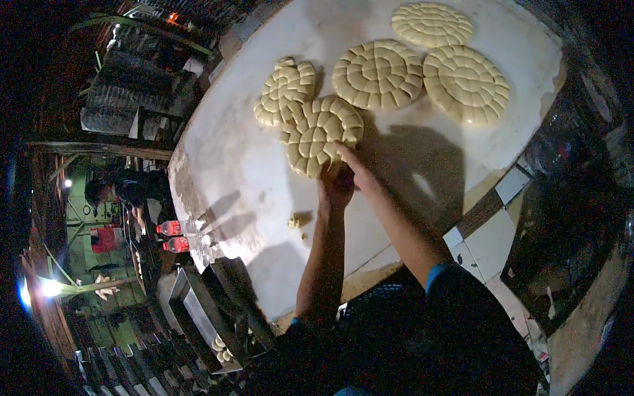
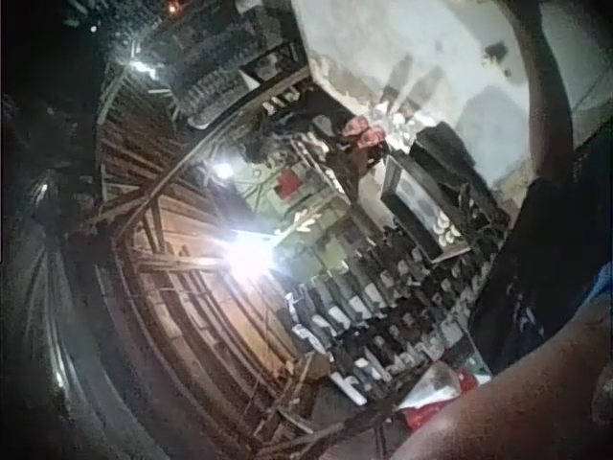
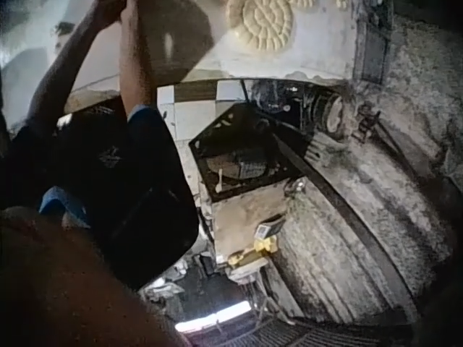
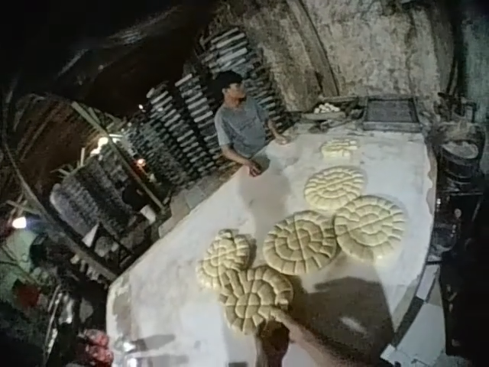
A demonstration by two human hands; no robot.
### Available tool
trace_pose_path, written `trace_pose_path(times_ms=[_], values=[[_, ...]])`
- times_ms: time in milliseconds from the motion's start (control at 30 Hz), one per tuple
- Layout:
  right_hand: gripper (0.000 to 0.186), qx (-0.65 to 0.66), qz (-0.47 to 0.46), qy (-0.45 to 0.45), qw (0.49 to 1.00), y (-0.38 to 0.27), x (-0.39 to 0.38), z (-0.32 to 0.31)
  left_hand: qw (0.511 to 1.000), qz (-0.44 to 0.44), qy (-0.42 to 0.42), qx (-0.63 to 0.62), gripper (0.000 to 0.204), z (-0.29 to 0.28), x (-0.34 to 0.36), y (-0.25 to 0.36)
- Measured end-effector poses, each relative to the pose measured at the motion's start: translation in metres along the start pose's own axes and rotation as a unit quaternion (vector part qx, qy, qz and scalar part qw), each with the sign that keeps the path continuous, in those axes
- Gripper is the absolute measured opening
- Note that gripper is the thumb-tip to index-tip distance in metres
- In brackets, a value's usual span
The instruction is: Placing shaped dough balls onto metal trays and organizing them.
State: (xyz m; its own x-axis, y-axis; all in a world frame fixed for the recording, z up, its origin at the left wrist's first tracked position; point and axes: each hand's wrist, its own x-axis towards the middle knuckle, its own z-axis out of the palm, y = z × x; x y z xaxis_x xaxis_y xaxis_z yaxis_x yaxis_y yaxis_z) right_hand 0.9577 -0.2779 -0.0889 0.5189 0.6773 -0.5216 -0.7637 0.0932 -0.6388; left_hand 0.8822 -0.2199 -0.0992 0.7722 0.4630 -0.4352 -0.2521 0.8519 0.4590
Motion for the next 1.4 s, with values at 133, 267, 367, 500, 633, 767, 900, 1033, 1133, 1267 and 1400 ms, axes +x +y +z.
trace_pose_path(times_ms=[133, 267, 367, 500, 633, 767, 900, 1033, 1133, 1267, 1400], values=[[0.071, -0.027, -0.132, 0.005, 0.991, 0.052, 0.070, -0.071, 0.994, -0.002, -0.008, 0.108, 0.038, -0.019, 0.010, -0.032], [0.064, -0.143, -0.008, 0.147, 0.979, 0.064, -0.050, -0.005, 0.952, 0.116, 0.122, 0.255, 0.036, -0.064, -0.077, -0.015], [0.058, -0.159, 0.002, 0.182, 0.970, 0.090, -0.133, 0.019, 0.931, 0.209, 0.115, 0.277, 0.038, -0.088, -0.130, -0.035], [0.051, -0.236, -0.181, 0.179, 0.938, 0.170, -0.156, 0.009, 0.881, 0.299, 0.090, 0.355, 0.026, -0.125, -0.189, -0.028], [0.045, -0.188, -0.290, 0.134, 0.929, 0.173, -0.134, -0.021, 0.790, 0.480, 0.128, 0.359, 0.023, -0.179, -0.213, -0.003], [0.033, -0.271, -0.395, 0.150, 0.865, 0.107, -0.132, -0.059, 0.836, 0.440, 0.247, 0.216, 0.029, -0.284, -0.262, 0.014], [0.027, -0.525, -0.470, -0.025, 0.709, 0.055, -0.125, -0.154, 0.862, 0.175, 0.178, 0.442, 0.036, -0.291, -0.287, 0.061], [0.026, -0.736, -0.503, -0.132, 0.435, 0.006, -0.093, -0.132, 0.504, 0.281, 0.307, 0.757, 0.030, -0.242, -0.268, 0.094], [0.029, -0.666, -0.498, -0.073, 0.551, 0.020, -0.047, -0.058, 0.424, 0.379, 0.244, 0.786, 0.031, -0.237, -0.215, 0.105], [0.016, -0.680, -0.364, -0.164, 0.615, 0.065, -0.076, -0.039, 0.551, 0.438, 0.246, 0.666, 0.025, -0.160, -0.190, 0.034], [0.013, -0.644, -0.465, -0.296, 0.531, 0.033, -0.093, -0.101, 0.459, 0.284, 0.194, 0.819, 0.037, -0.222, -0.264, -0.029]])
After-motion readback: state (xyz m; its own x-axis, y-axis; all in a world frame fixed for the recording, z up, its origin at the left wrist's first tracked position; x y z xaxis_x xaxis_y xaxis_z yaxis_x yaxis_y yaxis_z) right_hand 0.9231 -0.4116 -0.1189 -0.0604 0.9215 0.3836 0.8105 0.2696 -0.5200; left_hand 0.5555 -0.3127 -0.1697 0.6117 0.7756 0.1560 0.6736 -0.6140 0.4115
